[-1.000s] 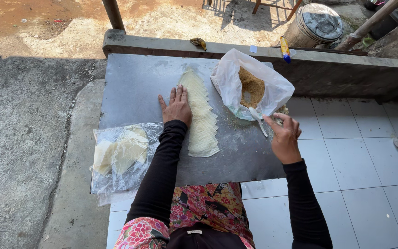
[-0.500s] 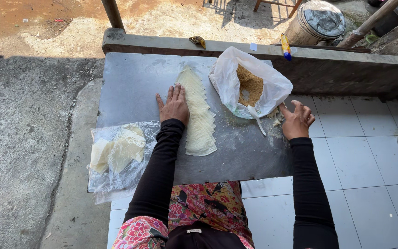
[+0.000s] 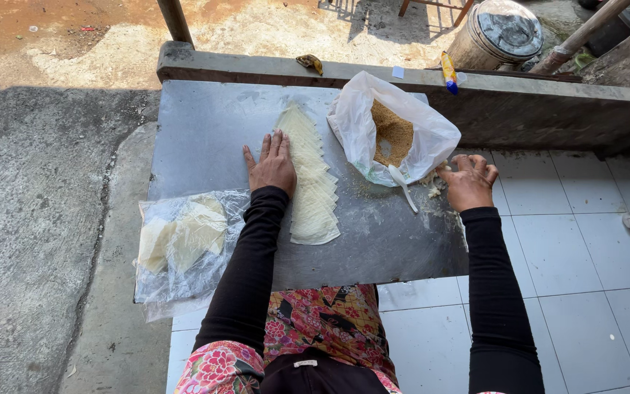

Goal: The person separates pastry sheets on a metal table, places a spoonful of filling onto one sheet, and folds the sheet into a triangular pastry.

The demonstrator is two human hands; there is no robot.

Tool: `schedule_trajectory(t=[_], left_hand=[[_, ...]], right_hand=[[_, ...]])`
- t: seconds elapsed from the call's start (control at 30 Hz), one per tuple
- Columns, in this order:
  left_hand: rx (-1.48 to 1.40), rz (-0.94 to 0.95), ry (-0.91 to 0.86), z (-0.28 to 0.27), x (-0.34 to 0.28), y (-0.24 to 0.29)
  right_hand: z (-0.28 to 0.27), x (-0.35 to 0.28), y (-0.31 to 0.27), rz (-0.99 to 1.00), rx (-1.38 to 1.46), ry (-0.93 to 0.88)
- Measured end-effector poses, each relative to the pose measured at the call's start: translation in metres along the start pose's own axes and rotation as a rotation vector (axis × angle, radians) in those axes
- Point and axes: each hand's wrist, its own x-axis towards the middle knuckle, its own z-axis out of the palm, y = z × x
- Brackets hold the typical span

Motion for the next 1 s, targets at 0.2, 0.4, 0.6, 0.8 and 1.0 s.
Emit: schedule_trajectory(t=[0.2, 0.4, 0.6, 0.8, 1.0], left_hand=[[-0.014, -0.009, -0.013, -0.001, -0.001, 0.000], [-0.010, -0.006, 0.003, -0.003, -0.002, 0.001], [-0.010, -0.002, 0.006, -0.002, -0.002, 0.001], [-0.003, -0.005, -0.008, -0.001, -0.001, 0.000], [-0.019, -0.012, -0.014, -0.002, -0.001, 0.001]], right_hand=[[0.008, -0.007, 0.003, 0.055, 0.087, 0.093], [0.022, 0.003, -0.003, 0.031, 0.168, 0.165], [0.015, 0.016, -0.002, 0.047, 0.296, -0.038], [0.020, 0.010, 0.008, 0.020, 0.216, -0.016], [0.026, -0.009, 0.008, 0.068, 0.339, 0.073]])
